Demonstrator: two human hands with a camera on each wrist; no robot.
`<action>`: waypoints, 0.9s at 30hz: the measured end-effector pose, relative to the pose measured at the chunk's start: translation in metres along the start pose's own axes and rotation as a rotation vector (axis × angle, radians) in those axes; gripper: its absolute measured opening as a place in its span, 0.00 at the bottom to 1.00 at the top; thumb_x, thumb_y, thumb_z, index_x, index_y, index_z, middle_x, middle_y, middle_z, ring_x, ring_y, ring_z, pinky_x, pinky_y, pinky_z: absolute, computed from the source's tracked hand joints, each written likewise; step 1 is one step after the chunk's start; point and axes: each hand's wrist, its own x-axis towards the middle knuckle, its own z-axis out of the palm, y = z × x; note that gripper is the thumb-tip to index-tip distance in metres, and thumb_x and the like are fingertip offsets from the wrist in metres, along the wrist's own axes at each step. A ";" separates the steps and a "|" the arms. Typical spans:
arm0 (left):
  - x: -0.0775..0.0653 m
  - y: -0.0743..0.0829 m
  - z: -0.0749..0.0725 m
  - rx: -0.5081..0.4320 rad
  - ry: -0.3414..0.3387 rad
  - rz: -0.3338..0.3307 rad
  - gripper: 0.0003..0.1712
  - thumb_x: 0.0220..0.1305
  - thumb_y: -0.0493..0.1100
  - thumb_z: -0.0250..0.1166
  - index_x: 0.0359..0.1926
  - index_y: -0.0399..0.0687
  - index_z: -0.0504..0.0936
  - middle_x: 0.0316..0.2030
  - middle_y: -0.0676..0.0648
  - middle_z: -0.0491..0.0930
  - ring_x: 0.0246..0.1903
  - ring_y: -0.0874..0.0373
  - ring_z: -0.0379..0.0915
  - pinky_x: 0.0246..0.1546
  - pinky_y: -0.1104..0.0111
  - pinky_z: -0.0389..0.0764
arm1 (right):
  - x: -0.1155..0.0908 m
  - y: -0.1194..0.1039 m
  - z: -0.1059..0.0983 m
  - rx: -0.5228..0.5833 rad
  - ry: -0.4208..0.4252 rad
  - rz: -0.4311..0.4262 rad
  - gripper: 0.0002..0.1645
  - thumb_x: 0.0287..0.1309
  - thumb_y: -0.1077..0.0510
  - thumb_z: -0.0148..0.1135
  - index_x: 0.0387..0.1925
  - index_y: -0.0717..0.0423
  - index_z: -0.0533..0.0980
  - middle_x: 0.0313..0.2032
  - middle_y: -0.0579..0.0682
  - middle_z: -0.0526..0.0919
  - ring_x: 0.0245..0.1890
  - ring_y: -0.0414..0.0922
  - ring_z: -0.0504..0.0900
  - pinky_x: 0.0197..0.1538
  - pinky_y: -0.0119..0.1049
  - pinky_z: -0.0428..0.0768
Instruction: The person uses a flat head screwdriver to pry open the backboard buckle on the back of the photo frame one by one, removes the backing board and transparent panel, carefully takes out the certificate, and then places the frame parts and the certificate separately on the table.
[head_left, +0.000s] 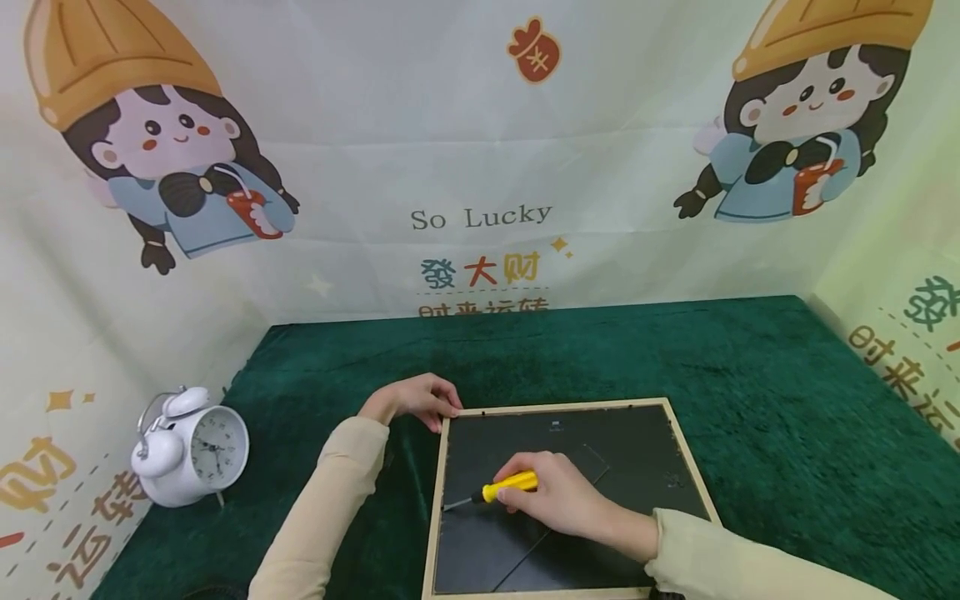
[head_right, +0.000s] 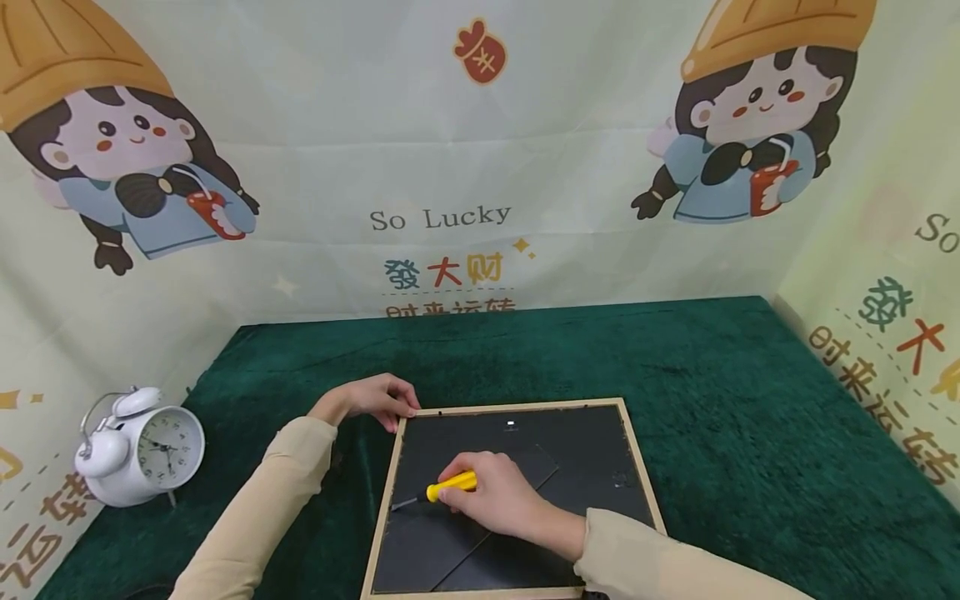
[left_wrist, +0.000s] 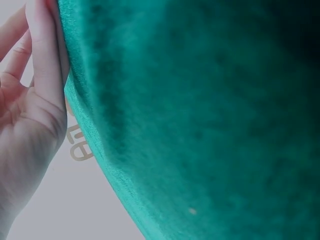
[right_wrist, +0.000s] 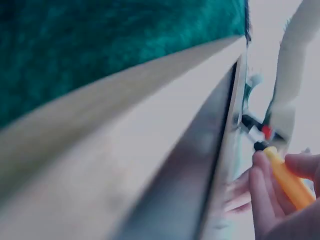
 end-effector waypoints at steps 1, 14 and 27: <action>0.000 -0.001 0.000 -0.002 -0.001 0.002 0.07 0.58 0.35 0.58 0.37 0.35 0.77 0.26 0.43 0.77 0.17 0.60 0.72 0.25 0.67 0.78 | 0.001 0.003 -0.001 0.094 -0.016 0.042 0.12 0.53 0.56 0.60 0.38 0.59 0.77 0.28 0.45 0.80 0.26 0.40 0.78 0.30 0.32 0.76; 0.000 -0.001 -0.001 0.002 0.015 0.007 0.07 0.59 0.35 0.58 0.36 0.34 0.77 0.26 0.43 0.77 0.17 0.60 0.72 0.25 0.67 0.78 | 0.001 0.016 0.000 0.150 0.010 0.063 0.13 0.52 0.55 0.61 0.38 0.58 0.74 0.28 0.47 0.80 0.26 0.43 0.79 0.30 0.33 0.77; -0.002 0.000 -0.001 -0.010 0.018 0.012 0.07 0.58 0.35 0.58 0.36 0.34 0.77 0.26 0.43 0.77 0.17 0.60 0.72 0.25 0.67 0.78 | 0.005 0.008 0.000 0.215 -0.026 -0.004 0.14 0.54 0.55 0.59 0.39 0.61 0.74 0.29 0.49 0.81 0.28 0.44 0.80 0.32 0.33 0.78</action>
